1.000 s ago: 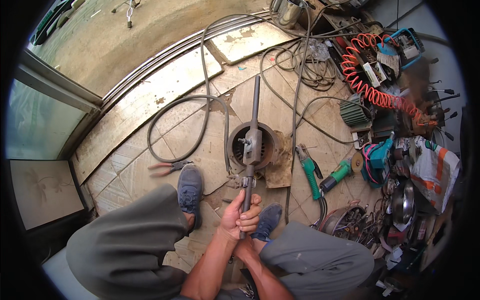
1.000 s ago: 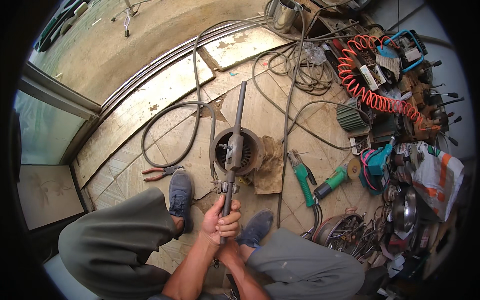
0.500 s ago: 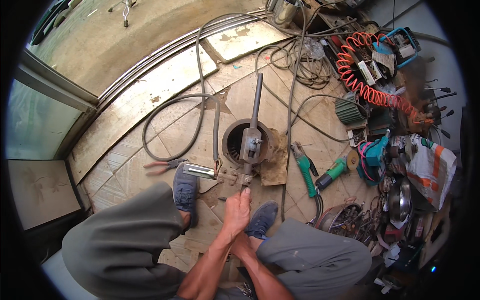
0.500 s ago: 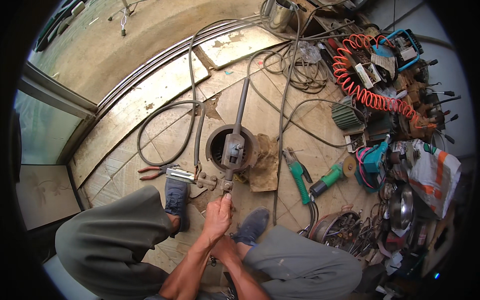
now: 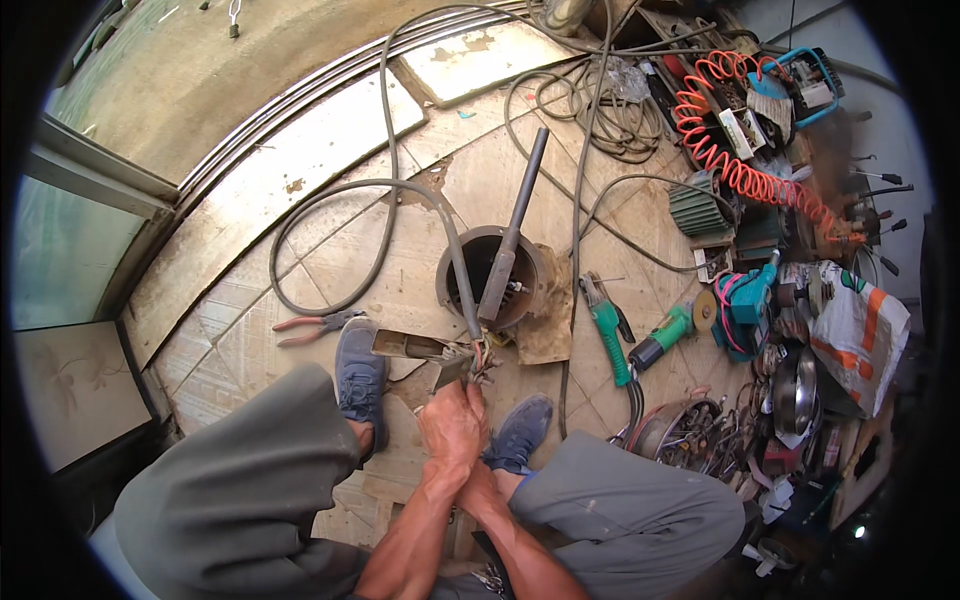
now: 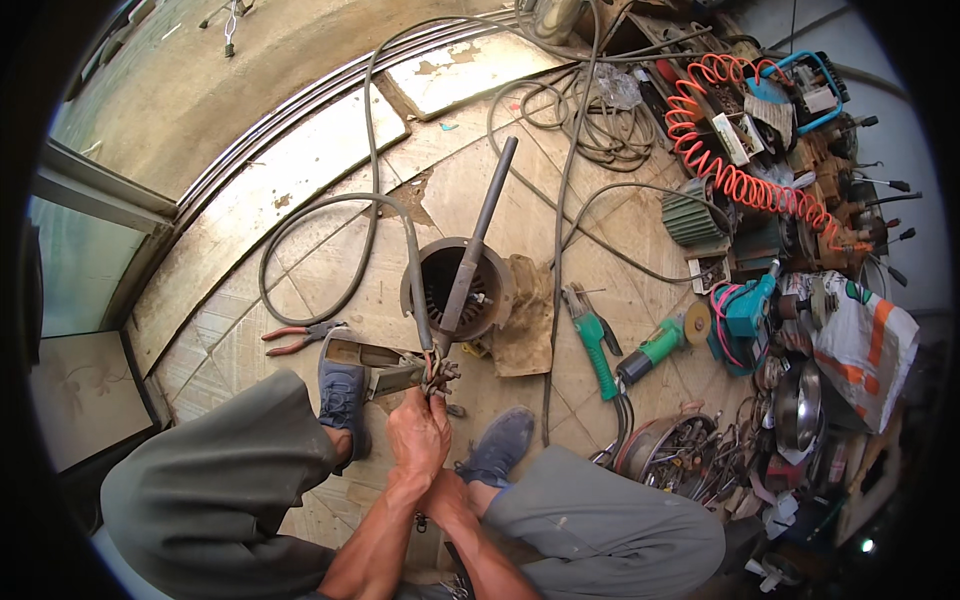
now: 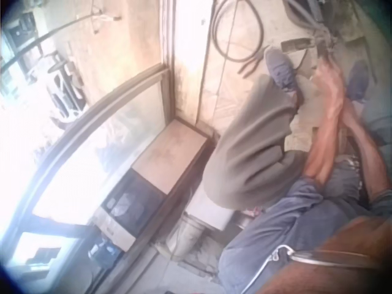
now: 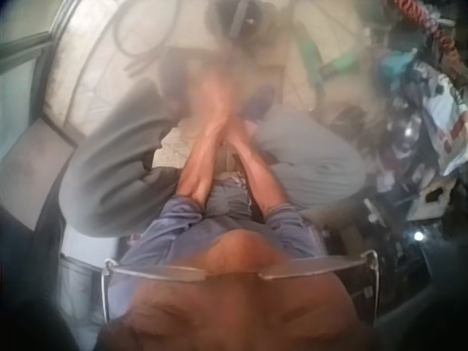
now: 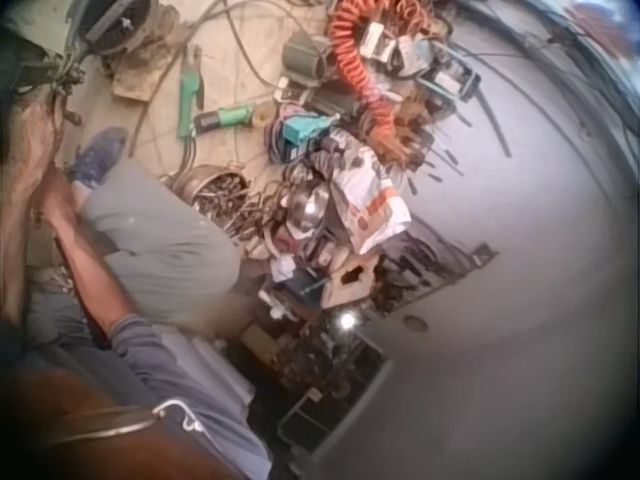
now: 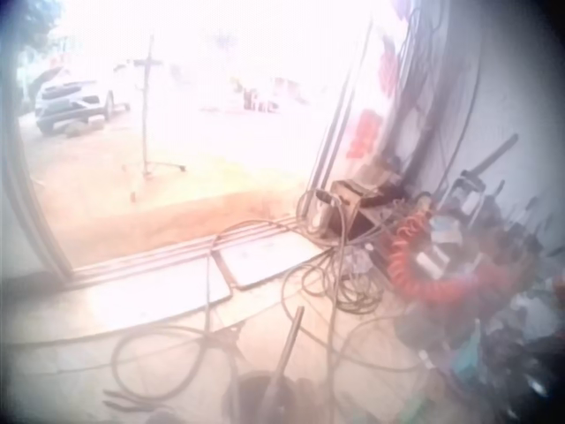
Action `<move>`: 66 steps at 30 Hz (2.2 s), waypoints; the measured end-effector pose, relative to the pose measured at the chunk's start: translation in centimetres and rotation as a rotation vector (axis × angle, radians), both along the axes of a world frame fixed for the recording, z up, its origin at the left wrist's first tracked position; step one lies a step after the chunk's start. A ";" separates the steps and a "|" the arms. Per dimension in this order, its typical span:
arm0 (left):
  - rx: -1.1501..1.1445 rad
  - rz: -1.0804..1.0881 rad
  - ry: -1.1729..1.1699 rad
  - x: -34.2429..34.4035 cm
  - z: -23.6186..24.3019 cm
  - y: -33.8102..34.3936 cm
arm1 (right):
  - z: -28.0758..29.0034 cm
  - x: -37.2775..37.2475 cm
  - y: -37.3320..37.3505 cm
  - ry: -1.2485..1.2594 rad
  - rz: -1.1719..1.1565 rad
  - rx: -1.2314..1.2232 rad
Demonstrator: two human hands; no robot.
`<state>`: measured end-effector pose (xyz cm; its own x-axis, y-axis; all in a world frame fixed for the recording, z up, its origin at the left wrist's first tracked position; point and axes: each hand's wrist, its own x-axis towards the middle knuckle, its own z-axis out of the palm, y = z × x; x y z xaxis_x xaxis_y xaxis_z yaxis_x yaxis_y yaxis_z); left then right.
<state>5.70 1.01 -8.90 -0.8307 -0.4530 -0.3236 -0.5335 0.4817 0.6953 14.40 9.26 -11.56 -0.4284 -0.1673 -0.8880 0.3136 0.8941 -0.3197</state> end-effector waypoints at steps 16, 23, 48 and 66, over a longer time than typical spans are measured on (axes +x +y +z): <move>-0.051 0.002 0.091 0.9 -2.5 1.1 | 0.1 -0.5 0.1 -0.079 -0.087 0.009; 0.022 0.006 0.007 0.8 -1.6 1.4 | -0.2 -0.1 0.0 -0.030 -0.129 0.012; 0.047 0.025 0.124 0.9 -3.6 0.6 | 10.4 -24.9 4.7 0.810 -0.454 -0.052; -1.504 -0.749 -0.030 5.5 -18.8 3.1 | 16.0 -37.0 -1.8 0.524 -0.357 -0.797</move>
<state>11.18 4.10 -27.69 -0.9935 0.1122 -0.0192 0.1017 0.7990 -0.5927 -22.60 7.41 4.40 -0.8724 -0.4140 -0.2600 0.1696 0.2425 -0.9552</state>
